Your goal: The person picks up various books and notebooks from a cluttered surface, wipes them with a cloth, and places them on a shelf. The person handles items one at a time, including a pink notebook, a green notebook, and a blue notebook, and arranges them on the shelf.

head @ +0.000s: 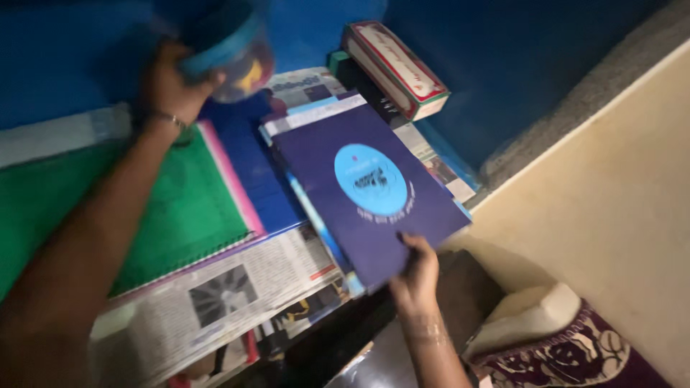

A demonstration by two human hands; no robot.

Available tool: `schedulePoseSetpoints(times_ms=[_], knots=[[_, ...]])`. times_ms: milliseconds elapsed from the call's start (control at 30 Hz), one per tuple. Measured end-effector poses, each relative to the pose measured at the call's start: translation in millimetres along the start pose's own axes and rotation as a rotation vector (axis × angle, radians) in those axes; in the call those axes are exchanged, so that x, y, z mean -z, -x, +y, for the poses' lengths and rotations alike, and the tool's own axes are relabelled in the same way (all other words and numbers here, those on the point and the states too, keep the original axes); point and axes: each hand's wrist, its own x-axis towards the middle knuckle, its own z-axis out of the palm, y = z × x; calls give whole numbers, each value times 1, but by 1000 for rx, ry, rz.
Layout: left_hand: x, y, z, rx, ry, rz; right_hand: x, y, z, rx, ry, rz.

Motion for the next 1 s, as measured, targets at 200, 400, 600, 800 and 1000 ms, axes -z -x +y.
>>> schedulePoseSetpoints(times_ms=[200,400,600,800,1000], knots=[[85,73,35,109,-195,-112,-52,-150,50,-109,-69,-165],[92,99,56,54,-97,-59,-49,-247,69,22,-21,-60],[101,95,81,149,-126,-173,-58,-205,72,42,-73,-16],[105,88,83,325,-125,-267,-73,-174,70,171,-187,-12],[95,101,72,-10,-210,-56,-84,-135,35,192,317,32]])
